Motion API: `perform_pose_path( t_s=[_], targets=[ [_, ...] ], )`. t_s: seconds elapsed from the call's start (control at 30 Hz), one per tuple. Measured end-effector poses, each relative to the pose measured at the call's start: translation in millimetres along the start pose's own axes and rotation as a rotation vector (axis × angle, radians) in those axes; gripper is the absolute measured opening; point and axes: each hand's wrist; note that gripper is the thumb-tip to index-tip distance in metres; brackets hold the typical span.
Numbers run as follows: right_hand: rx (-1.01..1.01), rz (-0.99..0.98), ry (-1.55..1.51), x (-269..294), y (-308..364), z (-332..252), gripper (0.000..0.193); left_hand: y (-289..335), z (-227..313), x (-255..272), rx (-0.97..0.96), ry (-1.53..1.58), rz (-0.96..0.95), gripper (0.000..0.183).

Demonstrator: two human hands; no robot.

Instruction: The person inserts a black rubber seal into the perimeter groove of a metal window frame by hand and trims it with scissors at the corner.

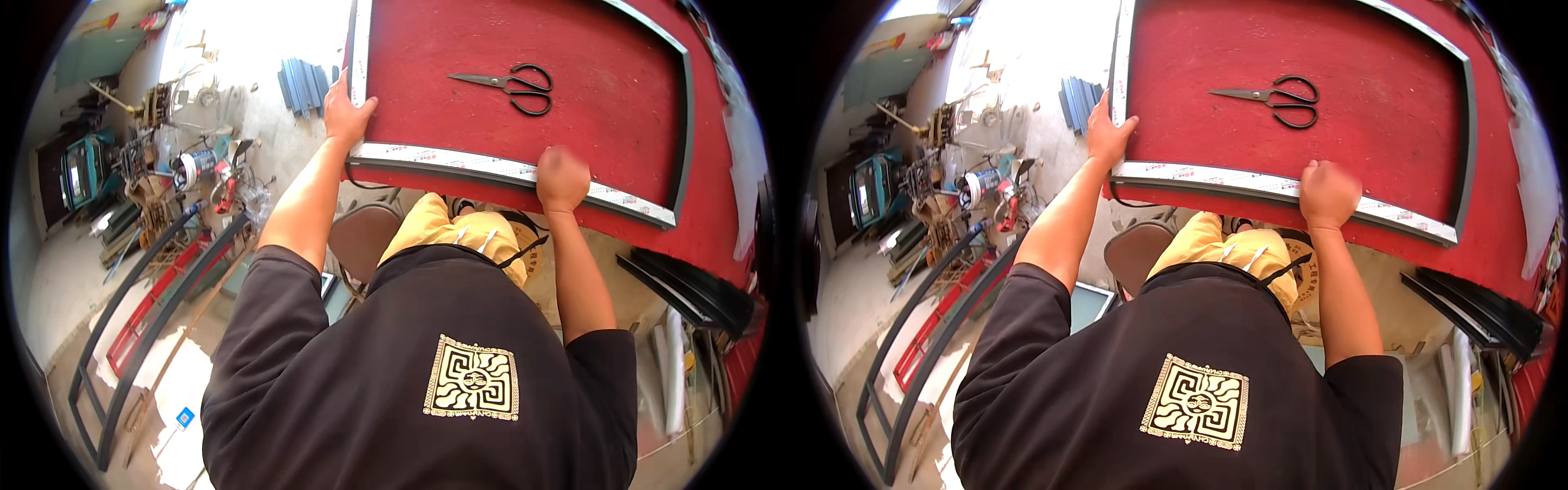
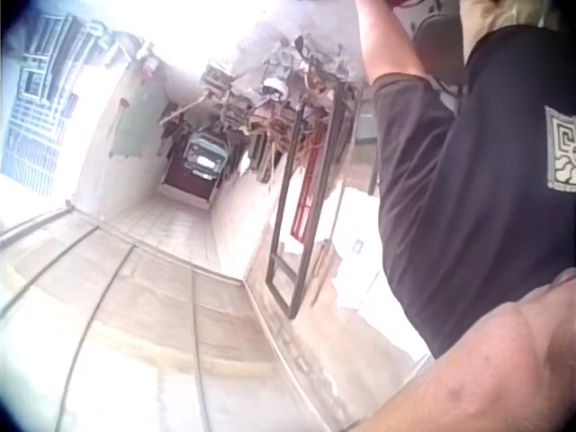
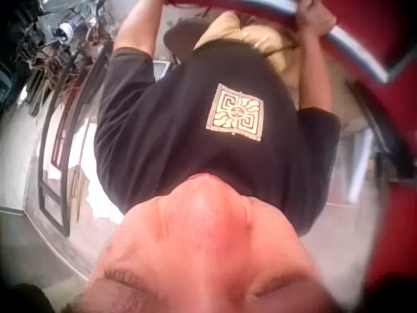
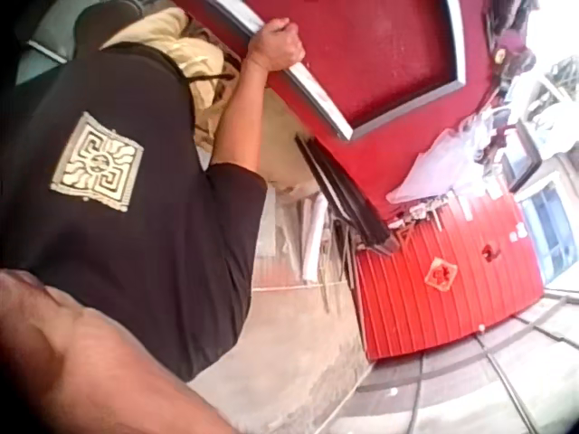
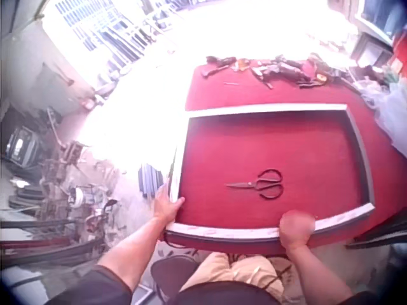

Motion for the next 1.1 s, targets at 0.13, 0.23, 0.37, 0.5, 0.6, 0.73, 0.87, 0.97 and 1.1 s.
perform_pose_path(
  t_s=[0.13, 0.23, 0.37, 0.5, 0.6, 0.73, 0.87, 0.97, 1.1],
  targets=[
    [-0.077, -0.040, -0.002, -0.9, -2.0, -5.1, 0.027, -2.5, -1.7, -1.4, 0.020, 0.006, -0.008, 0.092],
    [-0.126, -0.074, 0.071, 0.9, -3.3, -10.3, 0.027, -3.1, -6.3, -3.4, 0.009, 0.008, 0.008, 0.092],
    [-0.150, -0.058, 0.047, -1.2, -1.2, -9.3, 0.028, -3.5, -7.3, -5.4, -0.016, -0.013, 0.036, 0.093],
    [-0.134, -0.050, 0.091, -6.8, 2.0, -2.8, 0.029, -5.3, -8.1, -5.2, -0.012, -0.034, 0.008, 0.094],
    [-0.091, -0.013, 0.073, -8.6, 0.7, -2.2, 0.030, -5.6, -9.1, -4.1, -0.001, -0.025, -0.017, 0.096],
    [-0.134, 0.018, 0.103, -11.5, 1.5, -4.7, 0.032, -6.9, -9.5, -4.8, -0.011, -0.010, -0.020, 0.097],
    [-0.050, 0.098, 0.066, -9.3, -0.6, -8.1, 0.031, -8.8, -7.2, -4.6, -0.028, 0.011, -0.035, 0.096],
    [-0.021, 0.150, 0.048, -11.1, 1.0, -6.3, 0.030, -6.6, -10.0, -2.3, -0.042, 0.046, -0.028, 0.095],
    [-0.052, 0.167, 0.042, -13.0, 6.5, -3.7, 0.028, -3.6, -10.2, -4.8, -0.034, 0.050, -0.088, 0.097]
  ],
)
Point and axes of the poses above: each hand's wrist, its own y-axis away from the middle knuckle, its own x-axis out of the back of the hand, z = x × y, and after that the axes turned 9 degrees about -y, right-handed
